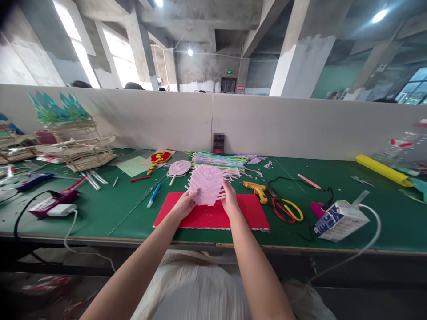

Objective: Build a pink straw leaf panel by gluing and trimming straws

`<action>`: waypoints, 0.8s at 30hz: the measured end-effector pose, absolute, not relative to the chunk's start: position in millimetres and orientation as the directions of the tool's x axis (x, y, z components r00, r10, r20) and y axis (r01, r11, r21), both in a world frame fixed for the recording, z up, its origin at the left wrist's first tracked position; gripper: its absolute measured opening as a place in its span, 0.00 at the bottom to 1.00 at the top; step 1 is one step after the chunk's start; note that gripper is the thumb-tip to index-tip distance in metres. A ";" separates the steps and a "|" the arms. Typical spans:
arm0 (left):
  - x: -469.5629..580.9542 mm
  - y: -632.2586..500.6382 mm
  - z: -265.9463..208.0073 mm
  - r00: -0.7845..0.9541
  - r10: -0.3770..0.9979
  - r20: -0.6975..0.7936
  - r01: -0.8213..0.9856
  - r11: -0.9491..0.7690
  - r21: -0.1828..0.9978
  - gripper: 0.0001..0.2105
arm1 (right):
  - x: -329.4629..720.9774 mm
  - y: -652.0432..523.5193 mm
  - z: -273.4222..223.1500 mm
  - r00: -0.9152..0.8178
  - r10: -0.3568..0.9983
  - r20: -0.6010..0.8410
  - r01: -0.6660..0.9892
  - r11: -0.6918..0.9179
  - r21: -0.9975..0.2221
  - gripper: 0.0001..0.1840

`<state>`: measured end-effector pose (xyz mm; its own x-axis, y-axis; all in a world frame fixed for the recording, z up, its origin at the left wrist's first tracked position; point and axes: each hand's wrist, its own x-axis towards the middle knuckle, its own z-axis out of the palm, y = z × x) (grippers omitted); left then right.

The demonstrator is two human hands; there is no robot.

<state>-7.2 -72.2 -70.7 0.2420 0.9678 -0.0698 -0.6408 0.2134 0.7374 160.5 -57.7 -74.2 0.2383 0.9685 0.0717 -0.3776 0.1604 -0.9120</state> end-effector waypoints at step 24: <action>-7.1 -72.6 -71.1 0.210 0.973 -0.099 -0.645 0.214 0.734 0.14 | 161.5 -63.8 -78.8 0.235 0.619 0.749 0.515 0.575 -0.636 0.13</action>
